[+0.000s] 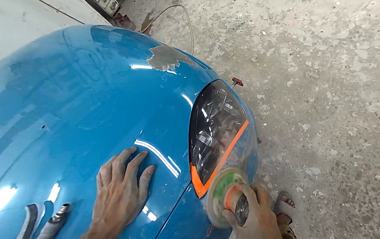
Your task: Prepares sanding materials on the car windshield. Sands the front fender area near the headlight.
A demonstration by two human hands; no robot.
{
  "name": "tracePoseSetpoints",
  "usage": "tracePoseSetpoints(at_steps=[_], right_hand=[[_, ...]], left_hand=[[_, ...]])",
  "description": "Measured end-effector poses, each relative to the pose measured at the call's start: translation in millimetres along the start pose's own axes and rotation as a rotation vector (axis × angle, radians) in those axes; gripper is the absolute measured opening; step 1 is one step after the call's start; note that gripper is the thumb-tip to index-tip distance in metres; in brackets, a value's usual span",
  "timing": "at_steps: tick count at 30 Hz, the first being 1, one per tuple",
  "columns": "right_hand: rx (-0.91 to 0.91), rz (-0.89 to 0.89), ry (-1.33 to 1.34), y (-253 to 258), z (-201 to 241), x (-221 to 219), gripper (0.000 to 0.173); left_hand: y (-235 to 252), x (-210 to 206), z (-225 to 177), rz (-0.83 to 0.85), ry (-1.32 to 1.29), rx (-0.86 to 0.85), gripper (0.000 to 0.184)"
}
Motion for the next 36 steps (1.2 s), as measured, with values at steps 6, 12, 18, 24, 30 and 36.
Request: tracePoseSetpoints(at_steps=[6,12,18,24,30,36], right_hand=[[0.009,-0.027,0.015,-5.3,-0.6,-4.8,0.074],[-0.016,-0.012,0.038,-7.1,1.7,-6.8,0.076],[-0.025,0.021,0.042,-9.6,1.0,-6.6,0.076],[-0.047,0.035,0.039,-10.4,2.6,-6.4,0.076],[-0.068,0.019,0.068,-11.8,1.1,-9.5,0.077],[0.005,0.003,0.06,-26.3,1.8,-17.9,0.073]], left_hand=[[0.2,-0.8,0.1,-0.008,0.007,0.003,0.059],[0.3,-0.3,-0.2,-0.002,0.002,0.007,0.059],[1.0,-0.5,-0.2,-0.007,0.004,-0.001,0.057],[2.2,0.1,0.2,-0.012,-0.003,-0.007,0.058],[2.6,0.5,-0.4,-0.004,-0.002,0.004,0.059],[1.8,-0.4,0.2,0.002,-0.006,-0.004,0.059]])
Point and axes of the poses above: each hand's wrist, its own y-axis towards the middle knuckle, its own x-axis out of the back of the hand, z = x × y, the point moved 2 cm from there along y, towards the middle knuckle, and after that the axes turned 4 degrees about z, right-handed, at the moved point
